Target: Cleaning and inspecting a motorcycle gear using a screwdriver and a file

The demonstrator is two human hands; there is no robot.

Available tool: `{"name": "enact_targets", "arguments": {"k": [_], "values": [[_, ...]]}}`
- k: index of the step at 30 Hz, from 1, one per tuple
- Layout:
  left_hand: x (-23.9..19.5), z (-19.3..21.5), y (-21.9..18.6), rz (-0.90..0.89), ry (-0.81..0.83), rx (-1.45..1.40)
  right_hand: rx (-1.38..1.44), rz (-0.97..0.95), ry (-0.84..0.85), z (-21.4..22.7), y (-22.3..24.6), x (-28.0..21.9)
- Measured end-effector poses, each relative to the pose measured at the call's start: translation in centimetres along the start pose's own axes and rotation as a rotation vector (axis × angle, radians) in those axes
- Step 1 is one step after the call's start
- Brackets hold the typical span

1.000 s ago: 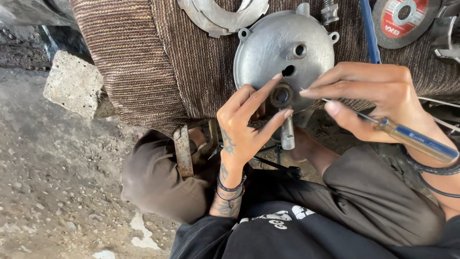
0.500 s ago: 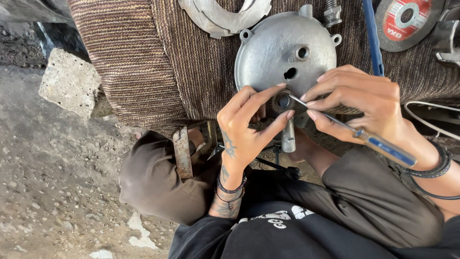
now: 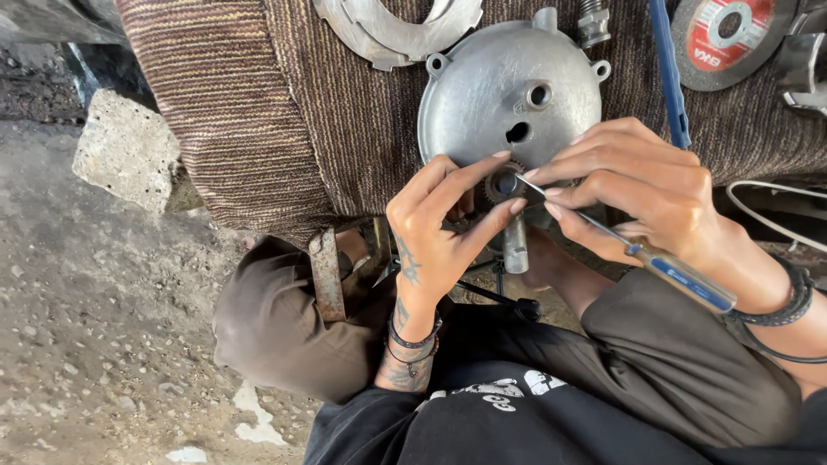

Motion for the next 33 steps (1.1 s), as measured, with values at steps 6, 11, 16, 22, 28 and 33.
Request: {"name": "enact_targets", "arguments": {"k": [6, 11, 16, 22, 28, 33], "values": [[0.0, 0.1, -0.2, -0.008, 0.011, 0.001, -0.035, 0.013, 0.009, -0.1, 0.4, 0.4], [0.1, 0.2, -0.5, -0.003, -0.001, -0.008, -0.024, -0.005, 0.019, 0.1, 0.5, 0.4], [0.0, 0.1, -0.6, -0.022, -0.001, 0.006, -0.019, -0.017, 0.027, 0.1, 0.5, 0.7], [0.0, 0.1, -0.4, -0.006, -0.006, -0.002, -0.069, -0.018, 0.047, 0.2, 0.2, 0.4], [0.0, 0.1, -0.4, -0.002, -0.002, 0.009, -0.022, -0.042, 0.015, 0.3, 0.0, 0.7], [0.0, 0.1, -0.2, 0.025, 0.001, -0.042, 0.050, -0.034, -0.014, 0.1, -0.7, 0.3]]}}
Point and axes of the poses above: each hand's wrist, its own x-axis towards the middle knuckle, its own z-axis out of the back of the hand, y = z × x, the point moved 8 cm from there along x, towards the middle knuckle, and after that the axes turned 11 degrees about -y, right-handed, at the moved point
